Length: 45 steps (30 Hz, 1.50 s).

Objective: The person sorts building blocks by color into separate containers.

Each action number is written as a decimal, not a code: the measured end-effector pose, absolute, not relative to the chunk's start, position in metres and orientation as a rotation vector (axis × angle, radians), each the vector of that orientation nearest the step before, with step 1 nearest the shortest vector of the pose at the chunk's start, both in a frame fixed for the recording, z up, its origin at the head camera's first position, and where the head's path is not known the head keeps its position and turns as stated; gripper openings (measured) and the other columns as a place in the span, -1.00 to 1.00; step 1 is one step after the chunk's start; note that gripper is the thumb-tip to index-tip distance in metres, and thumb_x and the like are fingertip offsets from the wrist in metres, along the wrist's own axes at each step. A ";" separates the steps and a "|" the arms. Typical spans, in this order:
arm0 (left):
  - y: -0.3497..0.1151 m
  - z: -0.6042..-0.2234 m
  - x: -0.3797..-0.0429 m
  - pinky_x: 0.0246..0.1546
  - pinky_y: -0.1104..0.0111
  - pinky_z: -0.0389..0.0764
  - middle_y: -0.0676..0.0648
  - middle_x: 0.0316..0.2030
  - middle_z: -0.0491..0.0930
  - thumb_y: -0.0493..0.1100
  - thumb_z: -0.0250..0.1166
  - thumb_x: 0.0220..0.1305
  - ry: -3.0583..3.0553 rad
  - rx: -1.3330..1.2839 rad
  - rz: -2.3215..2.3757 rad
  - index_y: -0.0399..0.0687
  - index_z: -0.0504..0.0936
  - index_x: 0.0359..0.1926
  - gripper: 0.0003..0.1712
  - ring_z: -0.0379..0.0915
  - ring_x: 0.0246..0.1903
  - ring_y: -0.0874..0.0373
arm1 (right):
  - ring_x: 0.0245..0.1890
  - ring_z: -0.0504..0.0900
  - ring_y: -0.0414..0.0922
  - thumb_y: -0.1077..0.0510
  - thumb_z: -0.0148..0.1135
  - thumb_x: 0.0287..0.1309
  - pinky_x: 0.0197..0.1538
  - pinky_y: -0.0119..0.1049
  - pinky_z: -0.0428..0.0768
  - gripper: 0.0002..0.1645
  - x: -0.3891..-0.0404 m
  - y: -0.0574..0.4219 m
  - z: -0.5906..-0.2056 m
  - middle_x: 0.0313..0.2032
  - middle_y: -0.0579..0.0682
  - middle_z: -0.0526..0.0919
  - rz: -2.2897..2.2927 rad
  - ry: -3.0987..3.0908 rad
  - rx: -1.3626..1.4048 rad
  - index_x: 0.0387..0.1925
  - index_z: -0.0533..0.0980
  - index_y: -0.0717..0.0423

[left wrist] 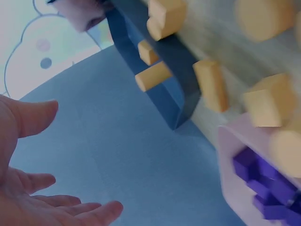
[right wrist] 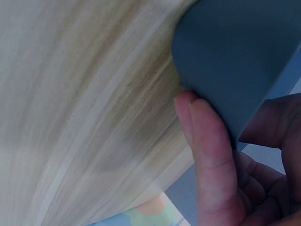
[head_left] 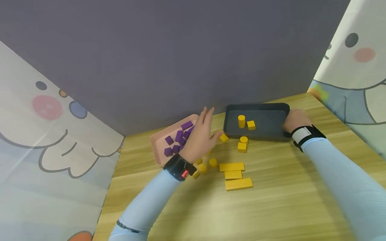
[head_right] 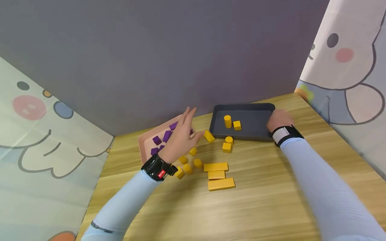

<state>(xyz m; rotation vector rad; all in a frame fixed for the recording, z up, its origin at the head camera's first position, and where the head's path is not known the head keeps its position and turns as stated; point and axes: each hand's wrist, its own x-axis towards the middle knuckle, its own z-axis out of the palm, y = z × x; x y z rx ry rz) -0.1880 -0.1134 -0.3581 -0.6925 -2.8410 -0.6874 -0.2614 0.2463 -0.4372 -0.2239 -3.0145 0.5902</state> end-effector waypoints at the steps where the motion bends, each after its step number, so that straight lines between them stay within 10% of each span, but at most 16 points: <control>1: -0.117 -0.362 -0.182 0.37 0.07 0.52 -0.27 0.68 -0.18 0.05 0.32 0.46 -2.842 -0.701 -0.691 0.01 -0.10 0.69 0.03 -0.01 0.63 -0.21 | -0.36 0.68 0.46 0.28 0.13 0.00 -0.43 0.22 0.68 -0.63 -0.261 0.248 -0.437 -0.28 0.66 0.62 0.582 -3.019 -0.227 -0.34 0.54 0.66; 11: -0.146 -0.415 -0.144 0.54 -0.27 0.06 -0.29 0.68 -0.20 0.07 0.38 0.40 -2.969 -0.646 -0.488 0.26 -0.10 0.69 0.07 -0.33 0.64 -0.37 | -0.35 0.67 0.47 0.27 0.13 -0.01 -0.44 0.20 0.68 -0.62 -0.260 0.253 -0.437 -0.29 0.66 0.61 0.527 -3.027 -0.226 -0.34 0.53 0.66; 21: -0.158 -0.439 -0.139 0.54 -0.29 0.06 -0.35 0.66 -0.41 0.04 0.31 0.46 -3.079 -0.455 -0.426 0.14 -0.01 0.68 -0.04 -0.46 0.62 -0.46 | -0.31 0.67 0.48 0.27 0.12 0.03 -0.37 0.23 0.70 -0.60 -0.260 0.249 -0.435 -0.27 0.66 0.61 0.478 -3.052 -0.229 -0.33 0.54 0.67; 33: -0.161 -0.452 -0.139 0.45 -0.01 0.40 -0.36 0.63 -0.02 -0.16 0.23 0.52 -3.109 -0.470 -0.414 -0.11 0.23 0.59 -0.28 0.13 0.56 -0.29 | -0.28 0.67 0.49 0.25 0.12 0.03 -0.36 0.24 0.71 -0.57 -0.262 0.246 -0.435 -0.23 0.67 0.61 0.467 -3.052 -0.244 -0.28 0.53 0.68; 38: -0.162 -0.451 -0.139 0.16 0.18 0.70 -0.31 0.49 0.29 -0.39 0.28 0.37 -3.031 -0.541 -0.376 -0.22 0.45 0.39 -0.42 0.64 0.17 -0.11 | -0.26 0.67 0.51 0.25 0.12 0.02 -0.34 0.26 0.71 -0.56 -0.262 0.246 -0.435 -0.22 0.68 0.61 0.469 -3.053 -0.242 -0.26 0.53 0.69; 45: -0.166 -0.449 -0.141 -0.07 0.23 0.77 -0.23 0.09 0.61 -0.48 0.31 0.26 -2.966 -0.554 -0.398 -0.22 0.65 0.15 -0.57 0.71 -0.14 -0.02 | -0.28 0.67 0.49 0.26 0.12 0.02 -0.31 0.26 0.71 -0.59 -0.264 0.244 -0.436 -0.26 0.65 0.62 0.423 -3.061 -0.207 -0.31 0.54 0.67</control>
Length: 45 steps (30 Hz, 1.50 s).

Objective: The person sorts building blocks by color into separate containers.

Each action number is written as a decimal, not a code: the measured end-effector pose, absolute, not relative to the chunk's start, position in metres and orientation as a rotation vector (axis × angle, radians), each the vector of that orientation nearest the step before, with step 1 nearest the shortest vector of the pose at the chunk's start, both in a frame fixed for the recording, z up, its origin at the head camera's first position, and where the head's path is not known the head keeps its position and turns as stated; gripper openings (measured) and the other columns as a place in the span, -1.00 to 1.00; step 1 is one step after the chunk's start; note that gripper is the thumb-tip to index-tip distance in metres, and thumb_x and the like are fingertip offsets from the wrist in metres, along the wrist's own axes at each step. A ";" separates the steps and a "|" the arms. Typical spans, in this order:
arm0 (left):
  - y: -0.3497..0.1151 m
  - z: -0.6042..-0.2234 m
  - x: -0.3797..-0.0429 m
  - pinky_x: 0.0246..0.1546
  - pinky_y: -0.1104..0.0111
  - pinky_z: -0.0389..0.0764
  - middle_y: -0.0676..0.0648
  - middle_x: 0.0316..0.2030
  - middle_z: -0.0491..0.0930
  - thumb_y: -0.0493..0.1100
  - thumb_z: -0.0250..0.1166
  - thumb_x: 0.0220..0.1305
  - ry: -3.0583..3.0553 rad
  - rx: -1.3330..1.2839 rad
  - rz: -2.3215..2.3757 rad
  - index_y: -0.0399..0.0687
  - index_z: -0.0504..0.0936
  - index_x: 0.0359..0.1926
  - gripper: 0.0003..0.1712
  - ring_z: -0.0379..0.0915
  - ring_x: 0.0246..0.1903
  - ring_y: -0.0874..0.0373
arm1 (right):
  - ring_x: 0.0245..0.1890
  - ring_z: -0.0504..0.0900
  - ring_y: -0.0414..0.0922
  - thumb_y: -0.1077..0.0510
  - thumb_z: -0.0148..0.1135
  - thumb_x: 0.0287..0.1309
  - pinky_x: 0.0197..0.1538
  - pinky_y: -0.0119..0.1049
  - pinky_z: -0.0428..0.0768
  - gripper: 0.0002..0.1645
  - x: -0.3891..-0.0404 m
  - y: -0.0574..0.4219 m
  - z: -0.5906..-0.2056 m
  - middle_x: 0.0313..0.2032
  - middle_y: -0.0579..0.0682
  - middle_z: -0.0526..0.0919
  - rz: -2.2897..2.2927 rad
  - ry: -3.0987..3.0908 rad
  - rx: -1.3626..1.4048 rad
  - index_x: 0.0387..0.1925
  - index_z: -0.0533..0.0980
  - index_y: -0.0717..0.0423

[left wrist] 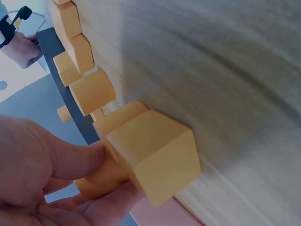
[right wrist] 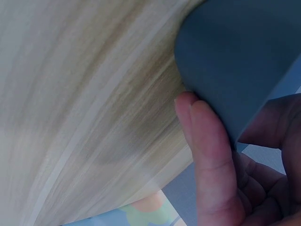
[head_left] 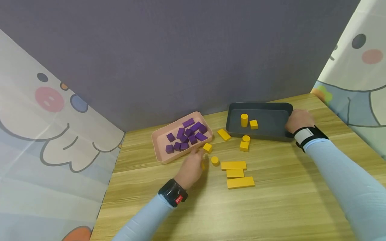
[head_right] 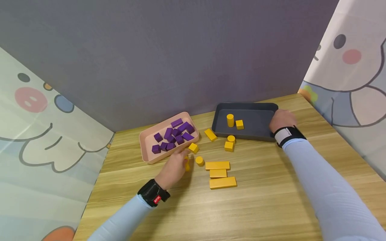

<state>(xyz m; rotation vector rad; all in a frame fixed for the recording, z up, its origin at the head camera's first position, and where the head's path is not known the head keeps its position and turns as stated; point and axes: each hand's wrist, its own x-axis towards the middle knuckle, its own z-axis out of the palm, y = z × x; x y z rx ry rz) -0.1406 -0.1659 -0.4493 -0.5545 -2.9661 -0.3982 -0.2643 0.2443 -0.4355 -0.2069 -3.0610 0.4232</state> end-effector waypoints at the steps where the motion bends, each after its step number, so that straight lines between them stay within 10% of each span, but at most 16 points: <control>1: -0.166 -0.449 -0.141 -0.05 0.23 0.77 -0.22 0.05 0.64 -0.48 0.31 0.25 -2.964 -0.557 -0.412 -0.23 0.66 0.12 -0.59 0.71 -0.14 -0.02 | -0.28 0.67 0.49 0.26 0.12 0.02 -0.31 0.26 0.71 -0.59 -0.264 0.244 -0.436 -0.26 0.65 0.62 0.419 -3.062 -0.205 -0.32 0.54 0.67; 27: -0.110 -0.383 -0.186 0.09 0.23 0.73 -0.16 0.04 0.71 -0.29 0.35 0.40 -2.920 -0.573 -0.597 -0.15 0.68 0.16 -0.67 0.67 0.00 -0.01 | -0.30 0.69 0.45 0.29 0.11 0.02 -0.31 0.22 0.71 -0.67 -0.261 0.243 -0.436 -0.32 0.60 0.65 0.398 -3.028 -0.190 -0.40 0.56 0.61; 45: -0.027 -0.408 -0.254 0.12 0.27 0.69 -0.09 0.07 0.75 -0.29 0.36 0.38 -2.929 -0.606 -0.744 -0.13 0.71 0.14 -0.67 0.66 0.05 0.06 | -0.26 0.72 0.43 0.32 0.09 0.12 -0.27 0.22 0.72 -0.69 -0.261 0.241 -0.442 -0.28 0.56 0.69 0.353 -2.995 -0.215 -0.34 0.58 0.60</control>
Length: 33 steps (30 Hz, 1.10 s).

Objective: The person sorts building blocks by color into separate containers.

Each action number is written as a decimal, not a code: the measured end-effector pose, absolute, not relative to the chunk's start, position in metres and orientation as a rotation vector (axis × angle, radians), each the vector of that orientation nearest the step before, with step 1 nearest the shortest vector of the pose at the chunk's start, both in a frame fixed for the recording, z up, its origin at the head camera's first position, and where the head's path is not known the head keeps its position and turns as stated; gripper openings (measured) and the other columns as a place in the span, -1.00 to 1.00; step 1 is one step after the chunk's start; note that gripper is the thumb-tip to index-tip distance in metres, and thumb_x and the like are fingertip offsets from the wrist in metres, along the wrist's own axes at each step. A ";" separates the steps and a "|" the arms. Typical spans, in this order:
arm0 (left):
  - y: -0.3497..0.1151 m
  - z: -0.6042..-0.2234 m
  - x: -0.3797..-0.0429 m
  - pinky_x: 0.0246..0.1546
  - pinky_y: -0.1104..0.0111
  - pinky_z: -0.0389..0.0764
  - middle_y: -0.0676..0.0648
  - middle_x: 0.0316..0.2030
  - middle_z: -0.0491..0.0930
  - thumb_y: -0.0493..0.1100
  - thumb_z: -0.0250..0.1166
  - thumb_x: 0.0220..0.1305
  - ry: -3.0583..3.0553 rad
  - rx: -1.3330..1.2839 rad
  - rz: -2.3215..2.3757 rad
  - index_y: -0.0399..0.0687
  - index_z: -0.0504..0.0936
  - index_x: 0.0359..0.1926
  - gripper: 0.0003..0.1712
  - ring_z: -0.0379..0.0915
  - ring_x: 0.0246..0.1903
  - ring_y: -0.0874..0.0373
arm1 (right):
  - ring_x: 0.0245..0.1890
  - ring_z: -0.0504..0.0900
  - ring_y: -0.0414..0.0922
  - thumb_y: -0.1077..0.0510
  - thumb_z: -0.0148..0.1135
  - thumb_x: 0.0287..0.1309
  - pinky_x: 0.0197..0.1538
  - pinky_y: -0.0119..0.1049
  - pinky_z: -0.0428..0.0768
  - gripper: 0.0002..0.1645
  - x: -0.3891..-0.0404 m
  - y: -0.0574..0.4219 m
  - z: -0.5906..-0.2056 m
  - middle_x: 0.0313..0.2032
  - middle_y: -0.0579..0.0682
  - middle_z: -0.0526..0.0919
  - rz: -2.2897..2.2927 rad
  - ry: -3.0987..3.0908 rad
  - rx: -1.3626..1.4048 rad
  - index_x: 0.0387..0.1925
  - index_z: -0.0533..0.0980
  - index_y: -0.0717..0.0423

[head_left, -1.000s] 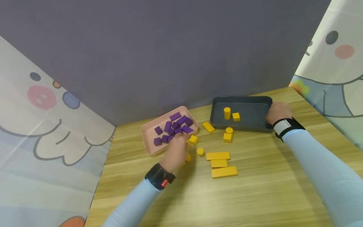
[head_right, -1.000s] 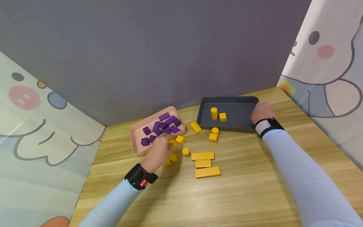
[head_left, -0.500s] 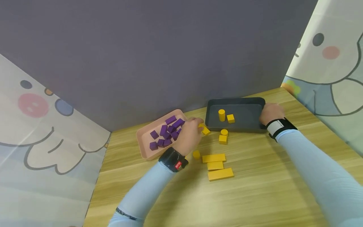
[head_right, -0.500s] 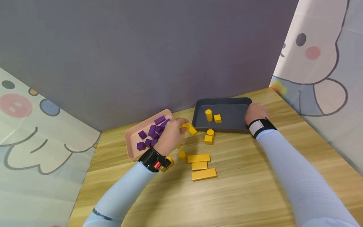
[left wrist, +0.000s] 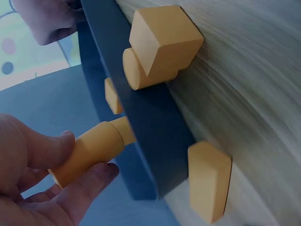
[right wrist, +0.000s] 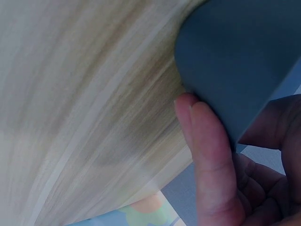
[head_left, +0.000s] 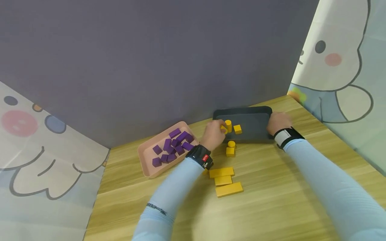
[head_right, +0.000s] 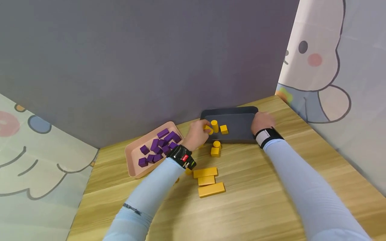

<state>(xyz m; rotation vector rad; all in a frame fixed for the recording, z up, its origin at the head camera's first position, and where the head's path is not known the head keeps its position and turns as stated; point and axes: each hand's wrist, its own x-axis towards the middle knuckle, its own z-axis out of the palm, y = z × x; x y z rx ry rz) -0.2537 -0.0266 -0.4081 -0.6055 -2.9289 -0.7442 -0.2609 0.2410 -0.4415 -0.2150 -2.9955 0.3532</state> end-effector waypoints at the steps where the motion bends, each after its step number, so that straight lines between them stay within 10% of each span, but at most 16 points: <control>1: -0.024 -0.411 -0.257 0.14 0.26 0.69 -0.09 0.09 0.75 -0.28 0.36 0.38 -2.931 -0.594 -0.767 -0.13 0.72 0.13 -0.68 0.66 0.06 0.06 | -0.25 0.72 0.42 0.32 0.09 0.12 -0.27 0.22 0.73 -0.70 -0.261 0.240 -0.442 -0.28 0.55 0.70 0.353 -2.992 -0.221 -0.34 0.58 0.59; 33: 0.023 -0.450 -0.302 -0.09 0.37 0.66 -0.08 0.12 0.73 -0.20 0.45 0.33 -2.943 -0.474 -1.142 -0.13 0.76 0.09 -0.67 0.63 0.05 0.04 | -0.20 0.72 0.41 0.31 0.12 0.09 -0.18 0.23 0.73 -0.66 -0.262 0.236 -0.442 -0.20 0.56 0.70 0.359 -2.994 -0.287 -0.26 0.60 0.60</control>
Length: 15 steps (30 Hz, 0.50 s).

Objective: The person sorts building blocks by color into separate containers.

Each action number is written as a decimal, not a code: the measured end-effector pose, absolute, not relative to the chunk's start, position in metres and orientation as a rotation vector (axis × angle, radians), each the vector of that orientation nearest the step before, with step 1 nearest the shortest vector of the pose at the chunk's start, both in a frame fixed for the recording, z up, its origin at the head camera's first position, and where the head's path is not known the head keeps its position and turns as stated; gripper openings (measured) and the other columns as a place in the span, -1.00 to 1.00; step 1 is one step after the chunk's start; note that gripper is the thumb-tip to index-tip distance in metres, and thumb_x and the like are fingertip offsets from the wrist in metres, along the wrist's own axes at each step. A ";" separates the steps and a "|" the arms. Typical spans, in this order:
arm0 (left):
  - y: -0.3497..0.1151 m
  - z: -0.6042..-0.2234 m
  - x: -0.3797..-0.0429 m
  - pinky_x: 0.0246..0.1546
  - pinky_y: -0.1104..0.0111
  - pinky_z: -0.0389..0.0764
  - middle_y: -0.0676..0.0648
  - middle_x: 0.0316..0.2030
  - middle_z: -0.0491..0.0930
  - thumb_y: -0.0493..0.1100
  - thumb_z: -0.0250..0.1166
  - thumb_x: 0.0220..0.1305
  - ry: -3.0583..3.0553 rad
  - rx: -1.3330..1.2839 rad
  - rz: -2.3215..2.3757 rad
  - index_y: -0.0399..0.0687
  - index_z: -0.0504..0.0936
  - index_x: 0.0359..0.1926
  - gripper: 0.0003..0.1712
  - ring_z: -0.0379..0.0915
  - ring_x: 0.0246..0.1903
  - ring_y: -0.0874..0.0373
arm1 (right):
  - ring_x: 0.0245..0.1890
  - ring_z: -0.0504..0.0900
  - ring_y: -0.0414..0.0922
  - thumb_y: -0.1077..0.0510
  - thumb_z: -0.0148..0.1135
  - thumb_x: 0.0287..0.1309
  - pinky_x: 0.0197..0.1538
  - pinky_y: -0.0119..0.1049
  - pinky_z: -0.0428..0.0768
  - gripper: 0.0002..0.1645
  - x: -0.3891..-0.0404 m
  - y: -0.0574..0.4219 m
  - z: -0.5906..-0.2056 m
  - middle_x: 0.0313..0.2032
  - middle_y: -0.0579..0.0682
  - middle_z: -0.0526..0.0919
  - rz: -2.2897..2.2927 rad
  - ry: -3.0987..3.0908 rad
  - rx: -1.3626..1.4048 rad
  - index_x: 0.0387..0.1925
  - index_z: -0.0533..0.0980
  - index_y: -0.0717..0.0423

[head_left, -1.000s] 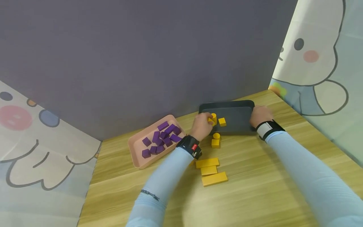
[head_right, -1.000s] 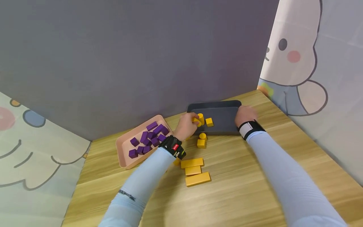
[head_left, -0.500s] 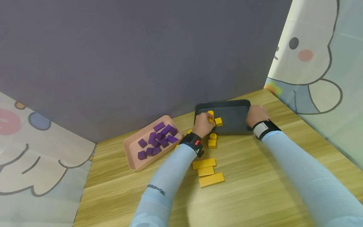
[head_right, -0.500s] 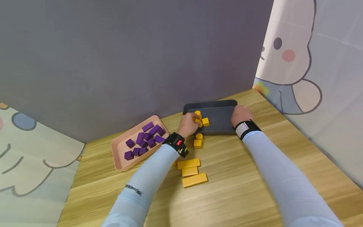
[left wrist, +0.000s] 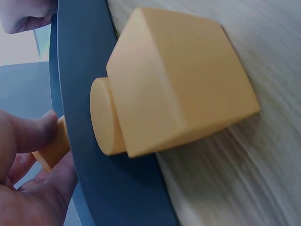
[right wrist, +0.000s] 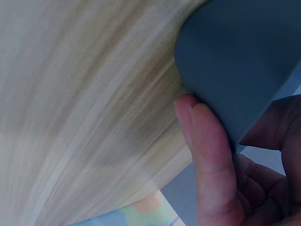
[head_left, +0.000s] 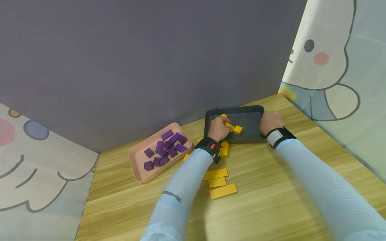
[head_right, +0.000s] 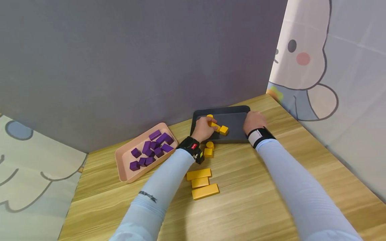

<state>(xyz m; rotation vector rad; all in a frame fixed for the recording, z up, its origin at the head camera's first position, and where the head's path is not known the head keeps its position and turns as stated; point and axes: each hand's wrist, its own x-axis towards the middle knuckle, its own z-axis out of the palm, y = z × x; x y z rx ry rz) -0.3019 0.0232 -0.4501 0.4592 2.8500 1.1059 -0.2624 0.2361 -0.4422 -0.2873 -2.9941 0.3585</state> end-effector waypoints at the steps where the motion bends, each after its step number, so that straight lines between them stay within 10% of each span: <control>1: 0.024 -0.450 -0.302 -0.10 0.37 0.66 -0.08 0.11 0.73 -0.20 0.46 0.33 2.856 0.462 1.097 -0.13 0.76 0.09 -0.67 0.63 0.04 0.03 | -0.19 0.72 0.41 0.31 0.13 0.09 -0.17 0.23 0.73 -0.67 -0.263 0.236 -0.443 -0.20 0.56 0.70 0.358 -2.994 -0.286 -0.26 0.60 0.59; 15: 0.020 -0.449 -0.296 0.15 0.28 0.69 -0.04 0.01 0.79 -0.26 0.57 0.17 2.968 0.422 0.872 -0.06 0.81 0.05 -0.61 0.69 0.04 0.07 | -0.20 0.72 0.41 0.31 0.15 0.09 -0.15 0.24 0.73 -0.67 -0.261 0.235 -0.441 -0.20 0.55 0.70 0.386 -2.993 -0.289 -0.25 0.61 0.59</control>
